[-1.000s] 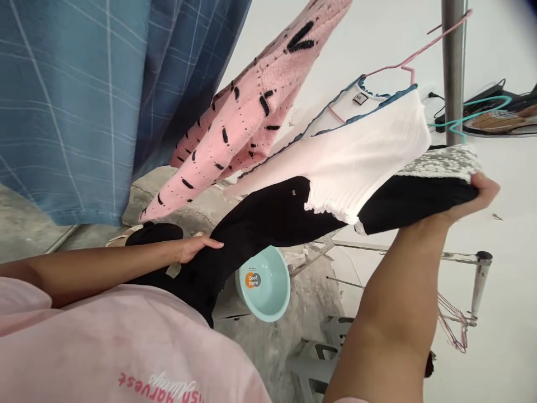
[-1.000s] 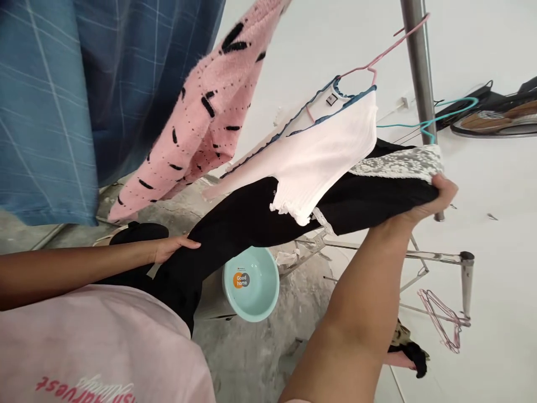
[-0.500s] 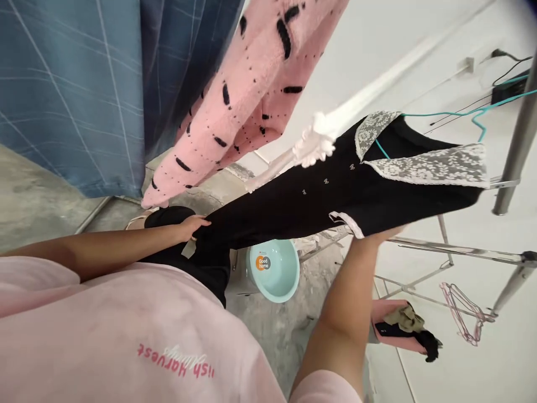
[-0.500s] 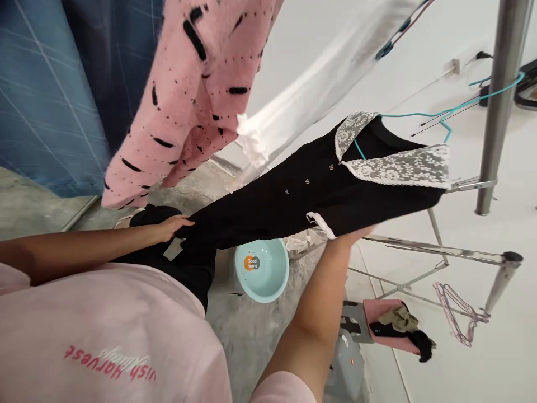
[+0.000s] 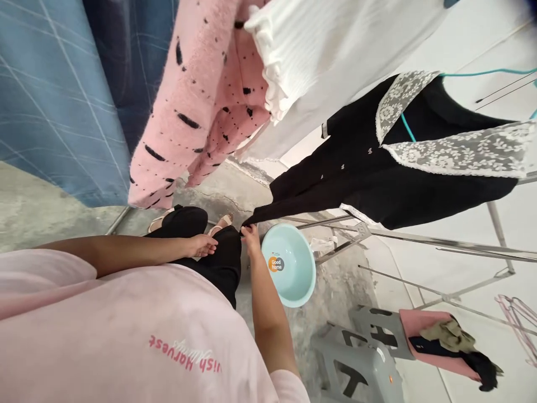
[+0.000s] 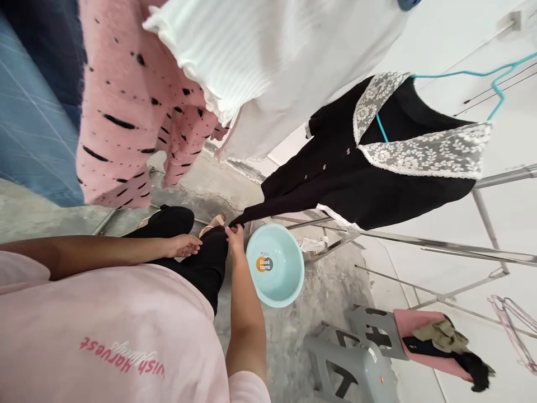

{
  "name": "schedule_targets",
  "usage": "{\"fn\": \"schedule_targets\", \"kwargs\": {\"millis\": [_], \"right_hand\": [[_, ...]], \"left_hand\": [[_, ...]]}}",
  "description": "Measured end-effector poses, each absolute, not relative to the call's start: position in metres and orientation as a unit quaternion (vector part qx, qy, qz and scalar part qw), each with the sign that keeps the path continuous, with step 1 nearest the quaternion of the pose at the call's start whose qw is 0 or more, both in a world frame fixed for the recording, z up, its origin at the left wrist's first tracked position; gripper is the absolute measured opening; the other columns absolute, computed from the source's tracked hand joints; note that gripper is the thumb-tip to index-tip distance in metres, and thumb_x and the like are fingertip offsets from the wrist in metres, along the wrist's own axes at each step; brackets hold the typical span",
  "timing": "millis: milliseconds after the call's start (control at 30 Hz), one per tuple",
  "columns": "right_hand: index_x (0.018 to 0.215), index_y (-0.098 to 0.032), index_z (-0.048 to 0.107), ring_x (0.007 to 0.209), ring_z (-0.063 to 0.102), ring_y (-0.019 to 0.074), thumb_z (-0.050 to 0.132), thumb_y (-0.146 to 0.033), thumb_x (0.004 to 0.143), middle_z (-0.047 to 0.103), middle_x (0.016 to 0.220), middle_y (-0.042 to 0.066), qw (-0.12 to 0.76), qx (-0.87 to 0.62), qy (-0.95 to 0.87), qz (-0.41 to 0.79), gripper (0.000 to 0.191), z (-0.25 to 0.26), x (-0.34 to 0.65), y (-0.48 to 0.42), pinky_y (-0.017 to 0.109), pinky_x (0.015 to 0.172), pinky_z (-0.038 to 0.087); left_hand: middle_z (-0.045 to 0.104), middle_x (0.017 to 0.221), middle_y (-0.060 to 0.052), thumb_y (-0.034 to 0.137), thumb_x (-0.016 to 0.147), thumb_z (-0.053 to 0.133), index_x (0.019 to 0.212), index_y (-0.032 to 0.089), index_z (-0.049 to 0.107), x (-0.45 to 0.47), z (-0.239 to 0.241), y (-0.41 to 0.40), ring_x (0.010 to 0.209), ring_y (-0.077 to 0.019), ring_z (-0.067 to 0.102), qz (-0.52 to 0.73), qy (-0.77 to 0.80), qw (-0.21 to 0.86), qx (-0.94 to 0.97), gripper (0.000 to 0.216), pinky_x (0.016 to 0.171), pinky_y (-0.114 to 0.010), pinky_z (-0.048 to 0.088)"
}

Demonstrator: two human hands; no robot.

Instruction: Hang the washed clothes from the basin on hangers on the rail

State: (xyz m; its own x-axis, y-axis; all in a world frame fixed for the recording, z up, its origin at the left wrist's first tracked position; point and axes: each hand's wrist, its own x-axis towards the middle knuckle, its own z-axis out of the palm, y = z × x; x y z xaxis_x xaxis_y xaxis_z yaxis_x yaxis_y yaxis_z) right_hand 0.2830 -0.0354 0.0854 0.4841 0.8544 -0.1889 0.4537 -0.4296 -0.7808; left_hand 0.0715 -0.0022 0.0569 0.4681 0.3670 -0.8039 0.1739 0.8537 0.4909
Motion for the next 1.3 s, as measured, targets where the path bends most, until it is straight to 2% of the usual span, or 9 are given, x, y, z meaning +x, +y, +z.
{"fn": "schedule_targets", "kwargs": {"millis": [100,167,267,500,700,967,1300], "right_hand": [[0.115,-0.02,0.068,0.1,0.065,0.0185,0.068,-0.028,0.079,0.071,0.109,0.007,0.263,-0.787,-0.463,0.31,0.036,0.059,0.256,-0.038,0.035,0.093,0.052],[0.102,-0.021,0.074,0.116,0.059,0.0232,0.071,-0.022,0.076,0.07,0.115,0.008,0.223,-0.781,-0.504,0.294,0.027,0.049,0.244,-0.046,0.042,0.109,0.042],[0.101,-0.022,0.076,0.134,0.046,0.0275,0.067,-0.022,0.082,0.064,0.133,0.008,0.183,-0.779,-0.543,0.252,0.021,0.042,0.232,-0.063,0.049,0.117,0.029],[0.11,-0.027,0.075,0.133,0.049,0.0212,0.06,-0.025,0.091,0.064,0.136,0.002,0.138,-0.79,-0.56,0.21,0.025,0.04,0.23,-0.077,0.04,0.113,0.035],[0.111,-0.027,0.075,0.133,0.05,0.0199,0.058,-0.025,0.093,0.064,0.136,0.002,0.125,-0.792,-0.565,0.194,0.025,0.042,0.23,-0.077,0.038,0.113,0.036],[0.107,-0.027,0.076,0.132,0.052,0.0178,0.057,-0.024,0.093,0.066,0.132,0.0,0.125,-0.795,-0.562,0.192,0.024,0.041,0.23,-0.078,0.035,0.113,0.038],[0.107,-0.025,0.076,0.129,0.055,0.0148,0.055,-0.021,0.093,0.068,0.13,0.001,0.128,-0.791,-0.569,0.186,0.026,0.04,0.235,-0.083,0.03,0.114,0.037]], "left_hand": [[0.066,0.068,-0.002,0.022,0.072,0.072,0.08,0.015,0.063,0.073,0.056,-0.002,0.061,-0.0132,0.062,0.032,0.51,0.812,0.281,0.014,0.056,-0.021,0.042],[0.065,0.068,-0.001,0.022,0.072,0.071,0.08,0.015,0.062,0.074,0.057,-0.002,0.06,-0.0125,0.062,0.022,0.505,0.812,0.291,0.014,0.056,-0.02,0.042],[0.065,0.068,0.0,0.023,0.072,0.071,0.078,0.015,0.062,0.073,0.054,-0.003,0.059,-0.0115,0.061,0.01,0.497,0.811,0.308,0.014,0.056,-0.02,0.042],[0.064,0.066,-0.001,0.026,0.065,0.076,0.076,0.015,0.061,0.074,0.042,-0.006,0.057,-0.0117,0.059,-0.011,0.487,0.799,0.354,0.021,0.053,-0.019,0.039],[0.061,0.062,-0.002,0.027,0.062,0.076,0.074,0.016,0.06,0.075,0.037,-0.006,0.054,-0.0127,0.056,-0.009,0.477,0.798,0.369,0.023,0.048,-0.018,0.034],[0.065,0.066,-0.005,0.029,0.058,0.082,0.071,0.017,0.06,0.072,0.043,-0.008,0.055,-0.0151,0.058,0.015,0.471,0.801,0.37,0.028,0.051,-0.02,0.037],[0.065,0.064,-0.005,0.026,0.057,0.08,0.072,0.017,0.062,0.073,0.044,-0.007,0.055,-0.0145,0.058,0.02,0.458,0.812,0.361,0.025,0.051,-0.019,0.037]]}}
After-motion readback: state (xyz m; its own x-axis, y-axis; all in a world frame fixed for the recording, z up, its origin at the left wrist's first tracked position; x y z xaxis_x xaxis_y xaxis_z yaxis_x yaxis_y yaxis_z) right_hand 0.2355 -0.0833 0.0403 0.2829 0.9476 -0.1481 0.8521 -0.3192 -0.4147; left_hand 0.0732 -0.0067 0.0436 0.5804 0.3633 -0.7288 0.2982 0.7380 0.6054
